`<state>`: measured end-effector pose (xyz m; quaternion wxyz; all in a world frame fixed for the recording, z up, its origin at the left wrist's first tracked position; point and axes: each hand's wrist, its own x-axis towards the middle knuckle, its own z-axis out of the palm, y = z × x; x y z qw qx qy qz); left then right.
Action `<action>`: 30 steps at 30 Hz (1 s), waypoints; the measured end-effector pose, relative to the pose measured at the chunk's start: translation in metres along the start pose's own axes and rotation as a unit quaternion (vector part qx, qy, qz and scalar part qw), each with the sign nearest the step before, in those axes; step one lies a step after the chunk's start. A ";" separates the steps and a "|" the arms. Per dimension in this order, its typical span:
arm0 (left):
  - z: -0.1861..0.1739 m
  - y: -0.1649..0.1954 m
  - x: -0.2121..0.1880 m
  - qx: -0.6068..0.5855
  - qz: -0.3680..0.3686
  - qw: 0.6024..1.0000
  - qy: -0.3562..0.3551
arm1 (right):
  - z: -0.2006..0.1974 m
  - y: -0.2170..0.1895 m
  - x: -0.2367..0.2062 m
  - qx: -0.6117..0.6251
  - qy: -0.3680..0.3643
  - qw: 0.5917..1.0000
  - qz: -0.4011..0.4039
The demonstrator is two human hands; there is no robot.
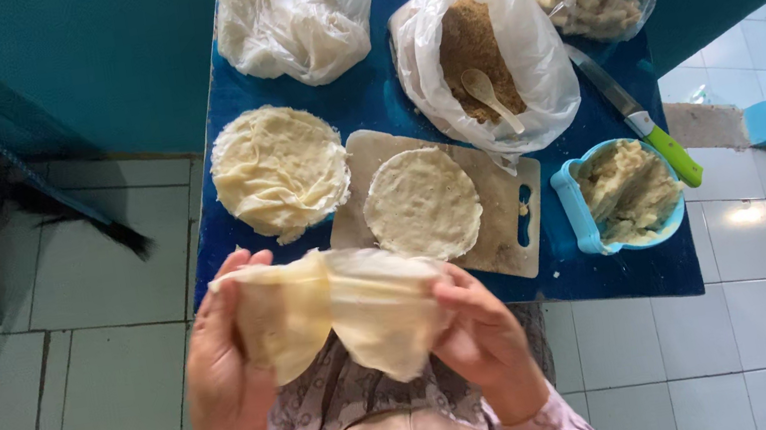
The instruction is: The person presses and flattens dough on a small cutting board, stretches thin dough sheets by hand, and layers the stretched sheets onto round dough discs on the table. Near the end they pick up a knife and cut through a stacked dough piece on the board, then handle the cut pieces.
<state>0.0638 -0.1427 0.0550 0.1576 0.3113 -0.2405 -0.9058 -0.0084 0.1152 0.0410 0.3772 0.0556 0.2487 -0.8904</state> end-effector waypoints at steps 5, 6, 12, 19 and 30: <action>-0.018 0.035 0.004 0.016 0.081 0.996 0.015 | -0.007 -0.048 -0.015 -0.719 0.167 0.631 -0.240; -0.022 0.041 0.005 0.007 0.096 0.995 0.034 | -0.005 -0.061 -0.019 -0.400 0.191 0.858 -0.262; -0.035 0.051 0.010 0.012 0.140 0.988 0.065 | 0.026 -0.108 0.022 -0.601 0.107 0.652 -0.450; -0.050 0.051 0.011 -0.023 0.139 0.990 0.026 | 0.034 -0.035 0.054 -0.892 -0.054 0.252 -0.371; -0.007 0.031 0.000 0.261 0.097 0.935 -0.222 | 0.031 -0.067 0.075 -0.686 0.002 0.632 -0.361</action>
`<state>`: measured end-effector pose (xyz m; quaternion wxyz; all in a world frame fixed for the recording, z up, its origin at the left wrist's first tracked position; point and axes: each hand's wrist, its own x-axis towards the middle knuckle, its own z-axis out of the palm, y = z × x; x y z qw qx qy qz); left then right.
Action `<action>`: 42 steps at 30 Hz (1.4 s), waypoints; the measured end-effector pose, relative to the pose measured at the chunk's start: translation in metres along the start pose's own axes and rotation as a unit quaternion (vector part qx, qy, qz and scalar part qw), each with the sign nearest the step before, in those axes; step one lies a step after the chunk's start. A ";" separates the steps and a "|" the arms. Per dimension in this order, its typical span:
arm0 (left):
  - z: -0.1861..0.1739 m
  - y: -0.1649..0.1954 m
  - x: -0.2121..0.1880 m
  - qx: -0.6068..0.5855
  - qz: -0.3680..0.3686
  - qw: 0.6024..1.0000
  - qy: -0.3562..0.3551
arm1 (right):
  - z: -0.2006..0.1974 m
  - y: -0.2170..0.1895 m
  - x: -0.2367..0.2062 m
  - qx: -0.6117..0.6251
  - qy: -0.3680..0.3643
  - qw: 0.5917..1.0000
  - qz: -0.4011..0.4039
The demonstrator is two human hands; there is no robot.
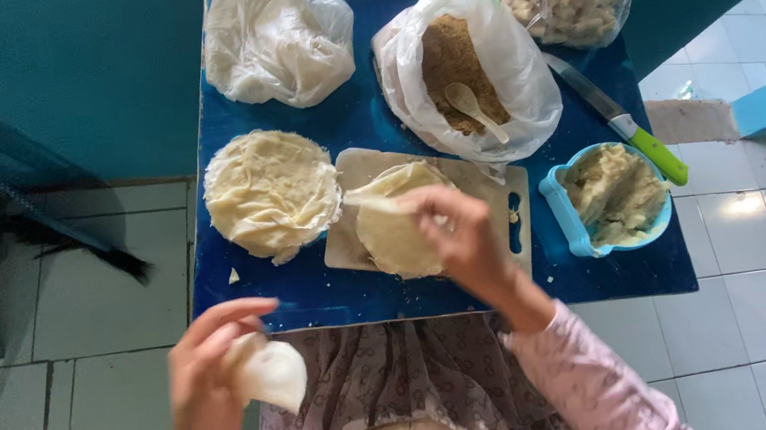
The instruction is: The person presses and flattens dough on a small cutting board, stretches thin dough sheets by hand, and layers the stretched sheets onto round dough discs on the table. Near the end they pick up a knife and cut through a stacked dough piece on the board, then handle the cut pieces.
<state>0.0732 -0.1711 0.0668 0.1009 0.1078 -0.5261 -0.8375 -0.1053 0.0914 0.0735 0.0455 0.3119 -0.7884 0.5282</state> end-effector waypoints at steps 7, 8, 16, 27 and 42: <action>0.088 0.028 0.066 0.444 0.251 0.852 -0.118 | -0.066 -0.032 0.045 0.162 -0.185 0.960 0.134; 0.095 0.030 0.080 0.413 0.185 0.873 -0.183 | -0.072 -0.038 0.049 0.186 -0.210 0.950 0.138; 0.105 0.024 0.149 0.225 -0.117 0.883 -0.394 | -0.100 -0.032 0.073 0.183 -0.299 0.930 0.106; 0.115 0.045 0.161 0.415 0.072 0.871 -0.253 | -0.105 -0.024 0.087 0.064 -0.209 0.970 0.103; 0.089 -0.040 0.098 0.594 0.328 0.692 -0.247 | -0.060 0.025 -0.032 -0.221 -0.127 0.961 -0.105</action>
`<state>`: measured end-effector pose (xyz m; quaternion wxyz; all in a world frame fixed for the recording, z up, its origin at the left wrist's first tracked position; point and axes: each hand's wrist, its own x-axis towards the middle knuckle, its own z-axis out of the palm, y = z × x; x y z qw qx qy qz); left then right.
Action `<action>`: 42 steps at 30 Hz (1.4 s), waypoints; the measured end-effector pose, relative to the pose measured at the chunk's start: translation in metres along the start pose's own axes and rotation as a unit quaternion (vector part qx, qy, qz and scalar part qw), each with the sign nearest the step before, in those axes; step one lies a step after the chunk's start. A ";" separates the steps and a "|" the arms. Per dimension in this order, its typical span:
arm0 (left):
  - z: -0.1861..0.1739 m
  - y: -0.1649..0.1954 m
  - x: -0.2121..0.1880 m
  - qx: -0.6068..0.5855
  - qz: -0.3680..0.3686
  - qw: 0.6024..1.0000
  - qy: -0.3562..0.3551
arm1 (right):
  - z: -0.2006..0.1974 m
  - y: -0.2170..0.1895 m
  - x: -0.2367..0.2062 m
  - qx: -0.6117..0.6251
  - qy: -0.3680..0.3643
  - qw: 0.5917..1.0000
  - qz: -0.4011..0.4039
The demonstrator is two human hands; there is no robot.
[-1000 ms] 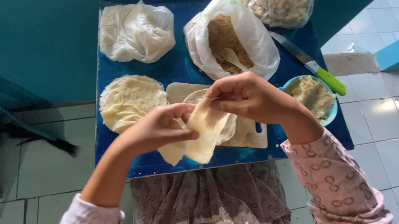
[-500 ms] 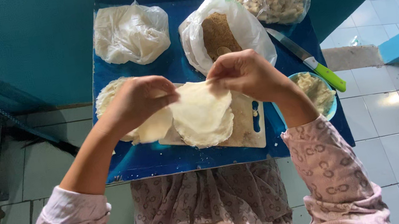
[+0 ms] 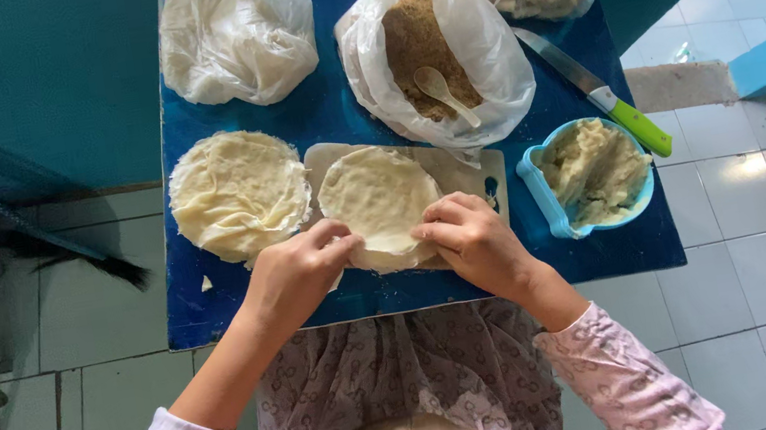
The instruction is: The person presses and flattens dough on a small cutting board, stretches thin dough sheets by hand, and layers the stretched sheets onto round dough discs on the table. Near the end they pick up a knife and cut through a stacked dough piece on the board, then handle the cut pieces.
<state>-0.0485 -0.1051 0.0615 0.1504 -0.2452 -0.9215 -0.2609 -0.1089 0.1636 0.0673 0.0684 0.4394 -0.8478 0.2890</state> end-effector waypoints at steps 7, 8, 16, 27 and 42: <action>-0.002 0.002 -0.005 -0.007 0.014 1.000 0.016 | -0.003 0.006 -0.007 0.024 0.037 0.999 -0.010; -0.002 0.002 -0.006 0.006 0.016 1.000 -0.005 | -0.004 0.005 -0.008 0.011 0.032 0.999 -0.023; -0.002 0.003 -0.009 0.006 0.036 0.999 -0.037 | -0.004 0.000 -0.015 -0.018 0.022 0.999 -0.015; -0.008 0.001 -0.014 0.003 0.040 0.997 -0.066 | 0.000 -0.005 -0.018 -0.001 0.029 1.000 -0.009; -0.021 0.014 -0.018 -0.086 -0.071 0.992 0.065 | 0.018 -0.027 -0.020 -0.035 0.021 0.998 -0.050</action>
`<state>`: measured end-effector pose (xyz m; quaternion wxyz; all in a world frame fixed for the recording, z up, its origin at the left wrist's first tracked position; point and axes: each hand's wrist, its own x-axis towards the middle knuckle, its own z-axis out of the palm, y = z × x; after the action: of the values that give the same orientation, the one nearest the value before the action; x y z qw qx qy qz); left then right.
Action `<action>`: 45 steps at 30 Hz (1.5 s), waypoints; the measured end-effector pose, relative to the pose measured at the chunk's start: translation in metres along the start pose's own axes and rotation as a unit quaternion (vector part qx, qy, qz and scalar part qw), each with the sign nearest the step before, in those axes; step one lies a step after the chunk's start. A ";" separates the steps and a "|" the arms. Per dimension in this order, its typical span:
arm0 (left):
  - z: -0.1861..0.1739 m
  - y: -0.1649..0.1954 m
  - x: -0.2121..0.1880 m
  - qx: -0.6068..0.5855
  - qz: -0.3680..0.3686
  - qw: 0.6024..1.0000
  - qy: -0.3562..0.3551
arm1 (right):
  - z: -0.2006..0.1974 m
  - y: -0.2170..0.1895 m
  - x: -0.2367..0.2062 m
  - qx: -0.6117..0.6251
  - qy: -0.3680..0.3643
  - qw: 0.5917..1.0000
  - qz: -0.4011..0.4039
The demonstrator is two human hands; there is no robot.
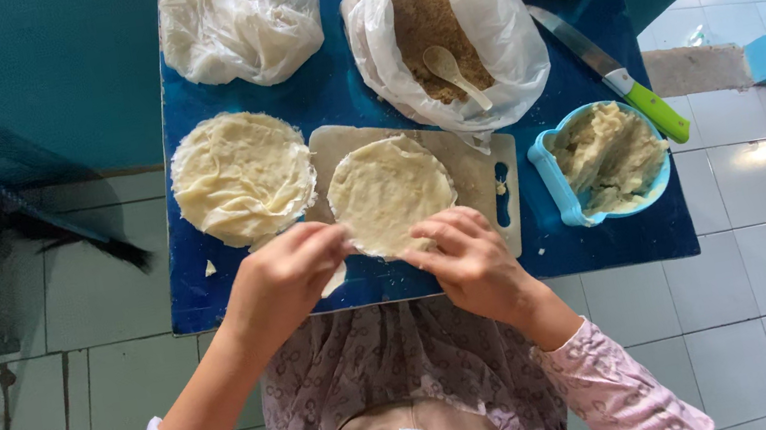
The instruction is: The person presses and flattens dough on a small cutting board, stretches thin dough sheets by hand, and layers the stretched sheets onto round dough discs on the table. Near the end they pick up a knife and cut through a stacked dough piece on the board, then handle the cut pieces.
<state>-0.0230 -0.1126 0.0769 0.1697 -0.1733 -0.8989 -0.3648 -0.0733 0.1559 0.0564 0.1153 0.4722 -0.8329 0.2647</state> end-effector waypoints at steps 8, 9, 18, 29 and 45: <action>0.006 0.016 0.013 -0.438 -0.296 0.849 -0.001 | 0.023 -0.019 0.021 0.697 -0.058 0.640 0.320; 0.006 0.017 0.016 -0.463 -0.304 0.833 -0.007 | 0.024 -0.018 0.023 0.704 -0.035 0.636 0.314; -0.009 0.002 0.043 -0.557 -0.306 0.769 -0.070 | -0.040 0.021 0.054 0.603 0.016 0.722 0.340; 0.011 -0.032 0.044 0.130 0.121 0.984 0.000 | -0.028 0.027 0.040 0.004 0.018 1.000 -0.011; 0.028 -0.024 0.038 -0.292 -0.147 0.944 0.047 | -0.038 0.034 0.039 0.403 0.087 0.870 0.271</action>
<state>-0.0724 -0.1019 0.0599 0.0980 -0.0640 -0.7595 -0.6399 -0.1254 0.1626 0.0945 -0.0888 0.2087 -0.7358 0.6380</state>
